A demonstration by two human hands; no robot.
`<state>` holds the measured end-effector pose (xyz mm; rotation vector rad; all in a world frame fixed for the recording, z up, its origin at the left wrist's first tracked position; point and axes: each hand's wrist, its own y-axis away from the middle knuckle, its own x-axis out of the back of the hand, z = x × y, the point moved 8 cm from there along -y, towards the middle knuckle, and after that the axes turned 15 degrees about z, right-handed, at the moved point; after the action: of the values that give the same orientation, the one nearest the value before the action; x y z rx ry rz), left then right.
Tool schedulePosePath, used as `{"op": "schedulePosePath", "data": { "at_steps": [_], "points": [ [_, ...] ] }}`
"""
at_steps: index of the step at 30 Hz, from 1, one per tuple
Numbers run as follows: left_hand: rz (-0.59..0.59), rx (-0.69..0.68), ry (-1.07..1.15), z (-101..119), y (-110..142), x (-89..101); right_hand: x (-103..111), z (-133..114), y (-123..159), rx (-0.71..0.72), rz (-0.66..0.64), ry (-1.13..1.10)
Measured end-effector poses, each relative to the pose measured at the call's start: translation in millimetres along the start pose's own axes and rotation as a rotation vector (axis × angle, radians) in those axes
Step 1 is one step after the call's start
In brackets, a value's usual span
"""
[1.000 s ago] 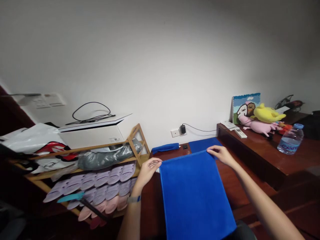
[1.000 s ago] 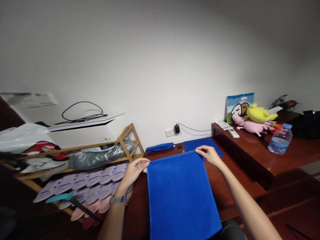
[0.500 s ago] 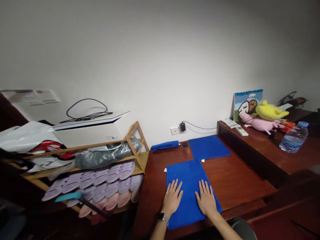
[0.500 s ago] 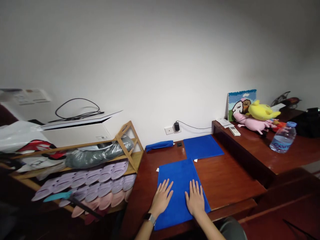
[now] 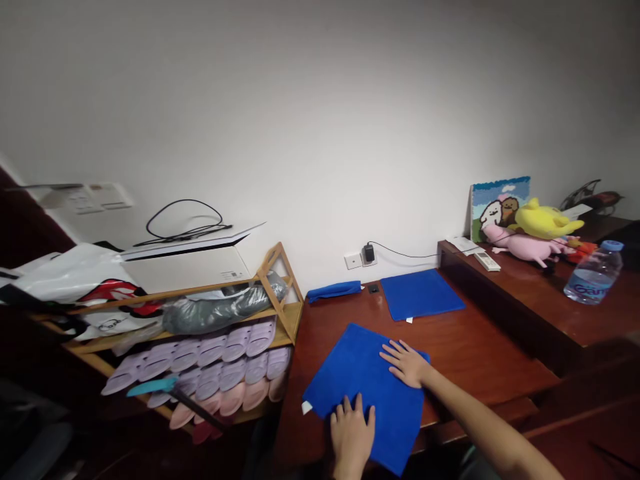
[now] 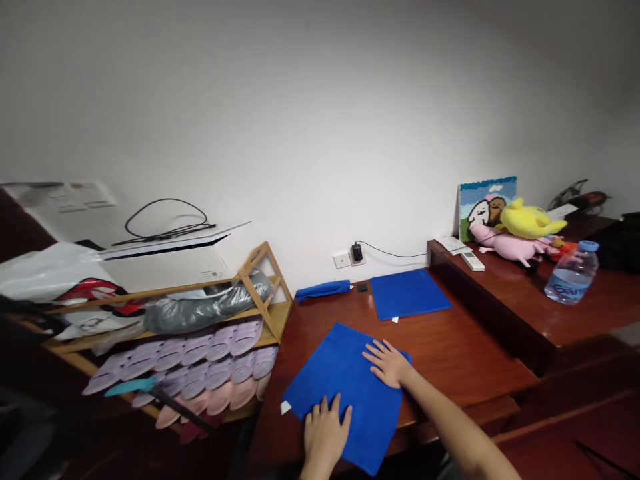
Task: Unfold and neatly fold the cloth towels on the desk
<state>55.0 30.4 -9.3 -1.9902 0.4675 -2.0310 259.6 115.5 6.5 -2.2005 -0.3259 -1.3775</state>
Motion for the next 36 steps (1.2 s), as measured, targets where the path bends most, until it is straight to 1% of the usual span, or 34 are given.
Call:
{"op": "schedulePosePath", "data": {
  "at_steps": [1,2,3,5,6,7,9,11,13,16,18,19,21,23,26,29,32,34,36],
  "points": [
    [0.018,-0.027,0.029,2.9,-2.0,4.0,1.6,-0.1,-3.0,-0.013,0.033,0.024],
    [0.044,-0.066,0.067,5.9,-7.9,7.7,1.5,0.3,-3.2,-0.067,0.090,0.062],
    [0.071,-0.113,0.113,8.8,-17.2,10.6,-0.7,1.0,0.5,-0.159,0.159,0.110],
    [0.098,-0.230,0.211,15.6,-41.3,11.4,-12.7,2.2,19.9,-0.400,0.270,0.204],
    [0.088,-0.296,0.256,19.7,-53.5,8.6,-22.2,2.3,33.3,-0.516,0.287,0.238],
    [0.065,-0.357,0.293,24.0,-64.3,3.9,-32.7,2.0,46.1,-0.604,0.276,0.258],
    [0.006,-0.432,0.334,31.7,-79.4,-9.4,-48.5,2.6,64.0,-0.691,0.222,0.267],
    [-0.038,-0.416,0.327,37.5,-85.1,-24.6,-50.0,8.4,67.9,-0.692,0.187,0.258],
    [-0.037,-0.319,0.286,42.6,-82.7,-36.8,-39.9,20.0,60.5,-0.652,0.162,0.243],
    [0.019,-0.122,0.195,51.6,-69.4,-46.0,-18.4,39.9,39.7,-0.526,0.106,0.193],
    [0.033,-0.034,0.158,58.7,-60.4,-48.2,-6.7,50.4,27.9,-0.418,0.059,0.143],
    [0.024,-0.014,0.151,61.4,-57.8,-49.0,-2.5,54.8,24.0,-0.371,0.031,0.118],
    [0.001,-0.019,0.154,62.5,-58.0,-49.1,2.8,62.9,19.6,-0.302,-0.025,0.076],
    [-0.009,-0.055,0.156,55.3,-64.9,-47.5,5.0,69.9,17.0,-0.267,-0.069,0.048],
    [-0.009,-0.087,0.162,33.7,-79.4,-46.2,2.3,78.9,11.3,-0.275,-0.118,0.029],
    [-0.012,-0.082,0.173,17.9,-88.2,-47.2,-5.3,86.8,2.7,-0.357,-0.129,0.021],
    [0.002,-0.059,0.172,17.3,-89.4,-45.9,-8.3,93.3,-6.5,-0.466,-0.044,0.077],
    [0.005,-0.034,0.158,20.1,-87.8,-44.6,-9.5,94.8,-11.8,-0.492,0.004,0.122],
    [0.002,-0.010,0.141,21.4,-85.4,-44.0,-11.8,96.7,-15.3,-0.501,0.014,0.150]
  ]
}}
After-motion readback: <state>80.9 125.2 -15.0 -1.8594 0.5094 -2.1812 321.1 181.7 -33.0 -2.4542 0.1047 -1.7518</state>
